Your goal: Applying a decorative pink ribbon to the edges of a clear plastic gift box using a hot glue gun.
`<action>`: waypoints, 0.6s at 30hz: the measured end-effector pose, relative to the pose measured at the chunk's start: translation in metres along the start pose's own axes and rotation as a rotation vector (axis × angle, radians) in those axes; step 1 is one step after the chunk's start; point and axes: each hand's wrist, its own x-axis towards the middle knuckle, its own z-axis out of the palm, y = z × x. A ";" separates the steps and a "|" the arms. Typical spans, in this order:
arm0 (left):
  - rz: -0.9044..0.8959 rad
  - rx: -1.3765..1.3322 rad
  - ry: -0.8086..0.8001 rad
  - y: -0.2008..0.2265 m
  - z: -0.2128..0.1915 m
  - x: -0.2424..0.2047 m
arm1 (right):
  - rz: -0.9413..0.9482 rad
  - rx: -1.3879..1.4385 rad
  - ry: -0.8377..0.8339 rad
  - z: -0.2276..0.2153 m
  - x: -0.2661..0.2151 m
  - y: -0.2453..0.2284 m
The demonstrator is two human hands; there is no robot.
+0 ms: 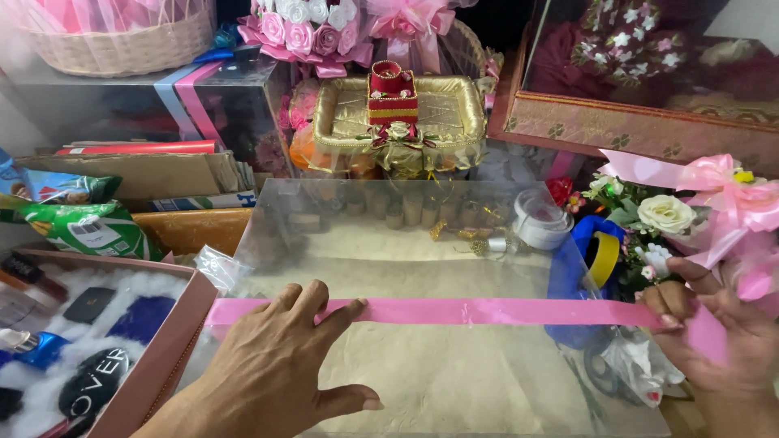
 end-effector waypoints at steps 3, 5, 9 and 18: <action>-0.011 0.013 -0.034 0.001 -0.001 0.001 | 0.049 -0.141 -0.006 -0.005 -0.005 -0.004; 0.004 0.017 -0.012 0.002 -0.003 0.002 | 0.268 -0.300 -0.125 -0.069 0.010 -0.024; 0.022 0.007 0.010 0.005 -0.008 0.000 | 0.374 -0.909 0.223 -0.011 0.007 -0.028; 0.046 0.051 0.083 0.007 -0.008 -0.001 | -0.277 -1.701 -0.833 0.165 -0.008 -0.016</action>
